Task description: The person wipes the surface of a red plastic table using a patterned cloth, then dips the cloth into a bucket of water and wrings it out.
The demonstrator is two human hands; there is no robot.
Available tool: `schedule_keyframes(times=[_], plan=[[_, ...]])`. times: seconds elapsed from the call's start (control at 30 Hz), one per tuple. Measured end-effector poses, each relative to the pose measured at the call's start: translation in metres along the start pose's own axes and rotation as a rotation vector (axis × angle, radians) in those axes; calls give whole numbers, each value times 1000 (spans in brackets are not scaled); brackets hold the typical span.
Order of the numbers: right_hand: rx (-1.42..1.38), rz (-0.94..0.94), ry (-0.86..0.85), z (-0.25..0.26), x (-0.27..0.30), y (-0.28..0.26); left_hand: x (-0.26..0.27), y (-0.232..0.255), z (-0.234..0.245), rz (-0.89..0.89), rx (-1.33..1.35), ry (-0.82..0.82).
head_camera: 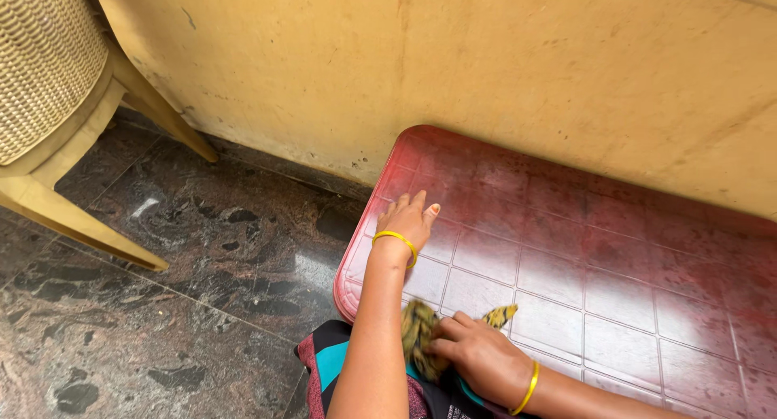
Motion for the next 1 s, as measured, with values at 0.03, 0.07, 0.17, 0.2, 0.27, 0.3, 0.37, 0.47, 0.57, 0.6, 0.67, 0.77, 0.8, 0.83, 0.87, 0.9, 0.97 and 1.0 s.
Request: schedule_keyframes(times=[0.03,0.07,0.17,0.2,0.27,0.3,0.37,0.47,0.57,0.6,0.67,0.77,0.8,0.83,0.87,0.9,0.97,1.0], plan=[[-103,-25,-19,1,2,-1,0,-2,0,4,3,-7],[-225,-114,-32,7,-1,14,0,-3,-1,7,6,-13],[-333,-428,-89,53,-7,95,0,-7,-2,27,6,-15],[-207,-334,-35,87,-16,116,-2,-7,0,22,1,-15],[-371,-627,119,135,-5,188,-3,-8,-2,18,-5,-20],[-287,-625,207,160,-4,216,-3,-8,-3,19,-5,-21],[-168,-745,312,193,4,279,-3,-8,-1,25,-6,-22],[-245,-1047,275,174,11,362,-2,-2,1,21,15,-23],[-374,-1228,245,135,1,413,4,4,2,9,-1,-46],[-410,-1274,242,124,-8,423,5,8,3,4,-2,-57],[-44,-1166,155,132,-42,442,8,11,4,7,-7,-81],[288,-950,127,129,-111,443,10,15,6,-6,-10,-77],[362,-873,135,125,-129,438,9,14,6,1,-10,-72],[361,-866,156,118,-141,432,8,14,5,4,-10,-68],[360,-859,178,110,-157,420,6,12,4,7,-10,-64],[375,-806,154,102,-172,405,3,10,4,7,-34,-33],[395,-666,146,90,-197,362,-2,5,4,3,-81,26],[400,-579,162,84,-205,337,-5,-1,4,19,-113,58]])
Point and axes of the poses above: each hand's wrist, its own x-axis away from the middle knuckle, its own z-axis out of the back of the hand, y = z × x, the point moved 8 cm from there along -x, towards the middle knuckle, and after that the axes turned 1 degree about -y, right-handed, at the moved point
